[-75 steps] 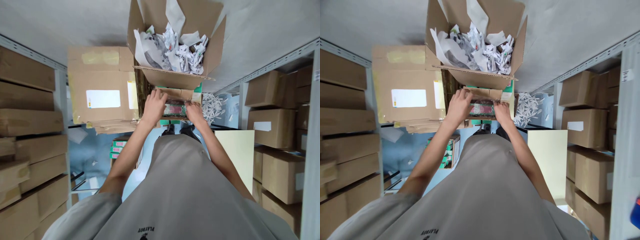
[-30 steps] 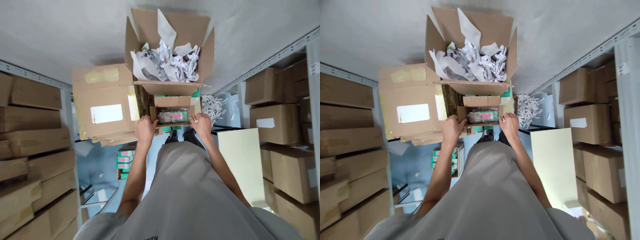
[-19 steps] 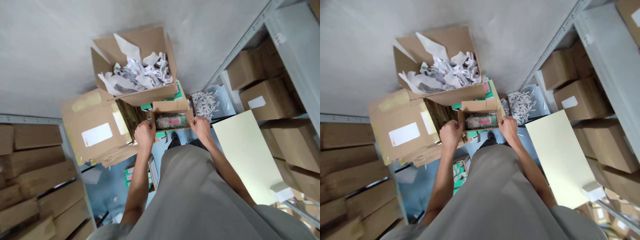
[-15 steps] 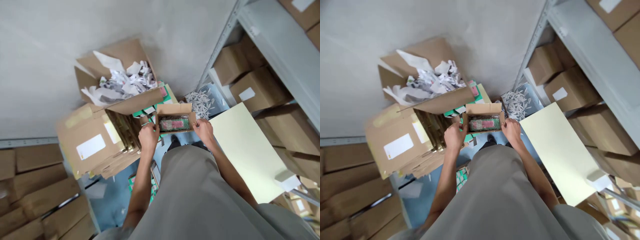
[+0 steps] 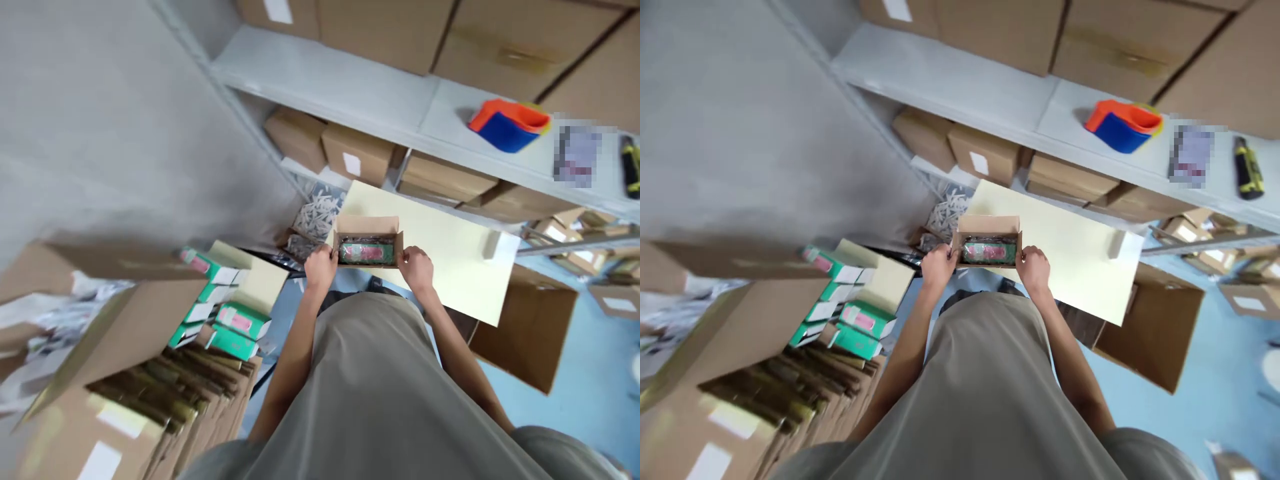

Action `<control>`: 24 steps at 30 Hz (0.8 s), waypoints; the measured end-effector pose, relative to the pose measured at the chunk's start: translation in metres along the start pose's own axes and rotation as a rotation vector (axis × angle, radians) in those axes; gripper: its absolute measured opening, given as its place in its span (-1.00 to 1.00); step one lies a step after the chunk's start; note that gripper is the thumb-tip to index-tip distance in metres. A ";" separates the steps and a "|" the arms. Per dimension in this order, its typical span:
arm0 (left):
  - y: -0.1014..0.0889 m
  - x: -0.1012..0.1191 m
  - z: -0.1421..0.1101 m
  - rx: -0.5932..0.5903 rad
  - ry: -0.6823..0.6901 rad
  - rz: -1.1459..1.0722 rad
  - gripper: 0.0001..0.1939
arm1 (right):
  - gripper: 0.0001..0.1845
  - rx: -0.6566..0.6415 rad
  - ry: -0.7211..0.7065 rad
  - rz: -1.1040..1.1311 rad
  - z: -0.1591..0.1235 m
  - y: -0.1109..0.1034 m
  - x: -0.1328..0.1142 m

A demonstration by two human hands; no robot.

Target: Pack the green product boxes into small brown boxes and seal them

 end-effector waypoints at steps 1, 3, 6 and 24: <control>0.009 0.021 0.007 -0.012 0.041 0.005 -0.81 | -0.78 0.020 0.051 0.018 -0.002 -0.005 0.017; 0.026 0.060 0.018 -0.027 0.121 0.007 -0.82 | -0.77 0.058 0.147 0.049 -0.005 -0.013 0.049; 0.050 0.107 0.025 -0.044 0.223 0.007 -0.83 | -0.75 0.098 0.272 0.078 -0.012 -0.018 0.088; 0.132 0.126 0.037 -0.161 0.640 -0.271 -0.39 | -0.44 0.113 0.161 0.368 -0.042 0.029 0.158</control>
Point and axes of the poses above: each hand's wrist, its own z-axis towards the middle knuckle, its own y-axis out of the palm, x = y × z, the point moved 1 cm from there along z, towards the middle knuckle, and after that the axes turned 7 degrees about -y, right-handed, at the moved point
